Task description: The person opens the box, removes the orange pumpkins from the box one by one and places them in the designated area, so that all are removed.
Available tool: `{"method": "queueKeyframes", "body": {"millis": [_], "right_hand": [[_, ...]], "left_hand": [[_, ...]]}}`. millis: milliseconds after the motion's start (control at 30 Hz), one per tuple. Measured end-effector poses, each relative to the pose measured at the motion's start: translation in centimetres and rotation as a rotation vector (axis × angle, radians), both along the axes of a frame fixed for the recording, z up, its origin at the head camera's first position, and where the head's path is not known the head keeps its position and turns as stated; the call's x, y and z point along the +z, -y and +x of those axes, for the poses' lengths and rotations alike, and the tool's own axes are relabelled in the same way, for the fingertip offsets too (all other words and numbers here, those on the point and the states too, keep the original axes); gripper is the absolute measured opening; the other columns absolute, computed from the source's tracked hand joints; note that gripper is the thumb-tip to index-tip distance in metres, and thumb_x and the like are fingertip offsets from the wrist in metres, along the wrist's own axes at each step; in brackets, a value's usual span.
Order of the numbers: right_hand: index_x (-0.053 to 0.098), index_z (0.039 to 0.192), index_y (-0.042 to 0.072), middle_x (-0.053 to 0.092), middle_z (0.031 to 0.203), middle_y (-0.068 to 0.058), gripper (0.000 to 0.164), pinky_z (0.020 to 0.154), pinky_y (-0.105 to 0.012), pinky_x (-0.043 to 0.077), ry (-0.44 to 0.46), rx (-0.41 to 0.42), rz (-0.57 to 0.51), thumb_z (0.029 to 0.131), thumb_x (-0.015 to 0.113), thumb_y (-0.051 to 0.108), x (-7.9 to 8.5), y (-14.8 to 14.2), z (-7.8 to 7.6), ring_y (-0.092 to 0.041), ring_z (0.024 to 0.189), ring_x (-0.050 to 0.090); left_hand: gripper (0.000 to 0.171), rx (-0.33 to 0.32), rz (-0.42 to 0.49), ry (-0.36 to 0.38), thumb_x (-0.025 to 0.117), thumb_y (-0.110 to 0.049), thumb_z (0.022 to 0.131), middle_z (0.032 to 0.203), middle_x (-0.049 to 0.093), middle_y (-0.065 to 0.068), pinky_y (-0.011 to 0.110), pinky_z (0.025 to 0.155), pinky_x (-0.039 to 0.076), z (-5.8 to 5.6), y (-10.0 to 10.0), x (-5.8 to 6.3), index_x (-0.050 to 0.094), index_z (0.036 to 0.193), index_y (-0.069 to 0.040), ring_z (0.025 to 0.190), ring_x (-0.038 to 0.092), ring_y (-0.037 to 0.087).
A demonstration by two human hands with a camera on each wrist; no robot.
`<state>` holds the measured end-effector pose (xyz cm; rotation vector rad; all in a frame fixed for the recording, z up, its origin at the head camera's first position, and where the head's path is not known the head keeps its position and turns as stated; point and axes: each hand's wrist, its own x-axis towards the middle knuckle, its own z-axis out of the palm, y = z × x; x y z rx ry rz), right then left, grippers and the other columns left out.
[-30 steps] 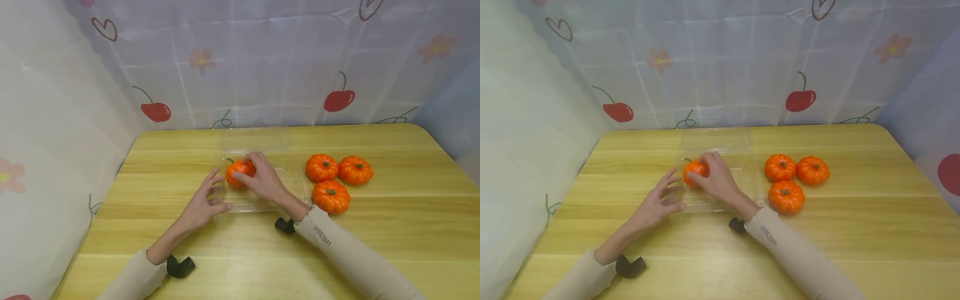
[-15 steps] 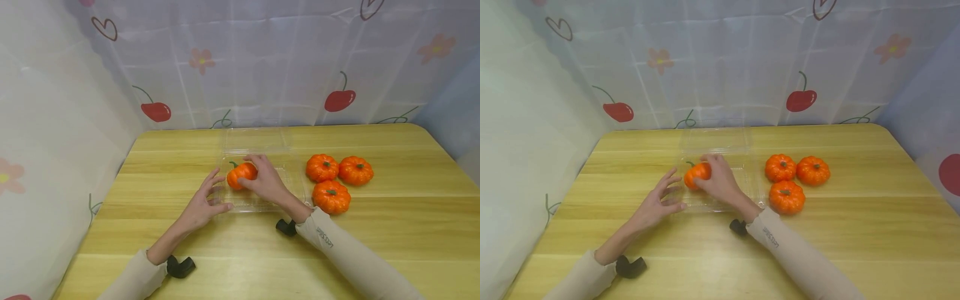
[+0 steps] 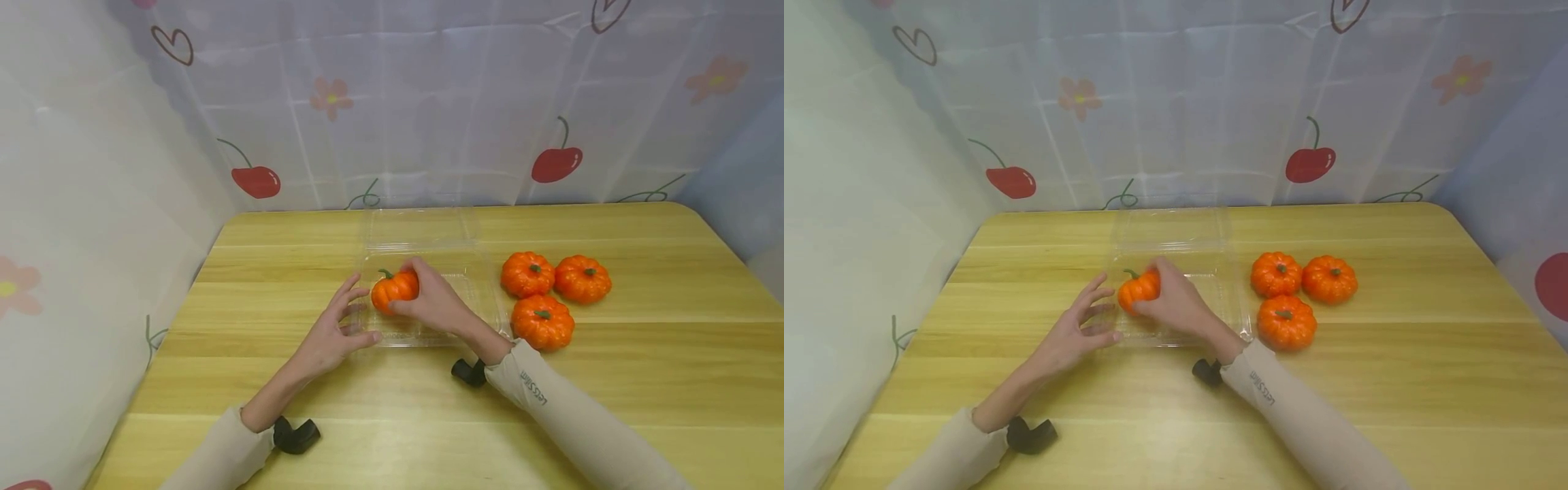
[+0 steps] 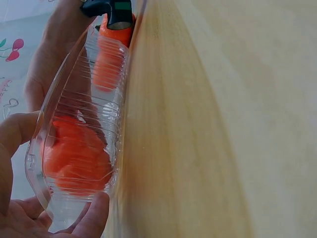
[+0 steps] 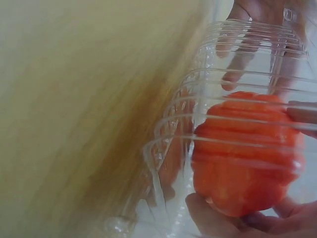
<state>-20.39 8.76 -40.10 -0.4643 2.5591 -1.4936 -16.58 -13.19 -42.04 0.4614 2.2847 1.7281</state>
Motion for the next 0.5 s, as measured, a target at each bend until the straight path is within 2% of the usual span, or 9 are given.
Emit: {"method": "queueKeyframes", "body": {"millis": [167, 300, 500], "right_hand": [[0.044, 0.133, -0.001, 0.054, 0.122, -0.014, 0.064, 0.083, -0.038, 0.054, -0.017, 0.022, -0.001, 0.079, 0.075, 0.012, -0.07, 0.03, 0.1, -0.027, 0.1, 0.058], [0.04, 0.143, -0.001, 0.046, 0.133, -0.015, 0.076, 0.087, -0.041, 0.054, -0.045, 0.035, 0.06, 0.077, 0.075, 0.016, -0.12, 0.1, 0.17, -0.029, 0.108, 0.055], [0.044, 0.143, -0.002, 0.041, 0.132, -0.018, 0.078, 0.086, -0.041, 0.055, -0.048, 0.026, 0.105, 0.076, 0.075, 0.019, -0.06, 0.19, 0.25, -0.031, 0.108, 0.053]], "left_hand": [[0.081, 0.003, 0.0, 0.0, 0.081, -0.015, 0.083, 0.162, 0.012, -0.011, 0.047, 0.105, 0.043, 0.01, 0.02, -0.02, 0.037, 0.15, -0.008, 0.139, 0.035, 0.033], [0.082, 0.006, 0.0, -0.002, 0.081, -0.014, 0.083, 0.162, 0.013, -0.011, 0.047, 0.105, 0.043, -0.02, -0.01, -0.06, 0.036, 0.151, -0.008, 0.139, 0.035, 0.033], [0.079, 0.01, -0.004, -0.007, 0.081, -0.015, 0.083, 0.161, 0.013, -0.014, 0.048, 0.105, 0.043, 0.03, -0.03, -0.08, 0.039, 0.149, -0.013, 0.139, 0.036, 0.032]]}}
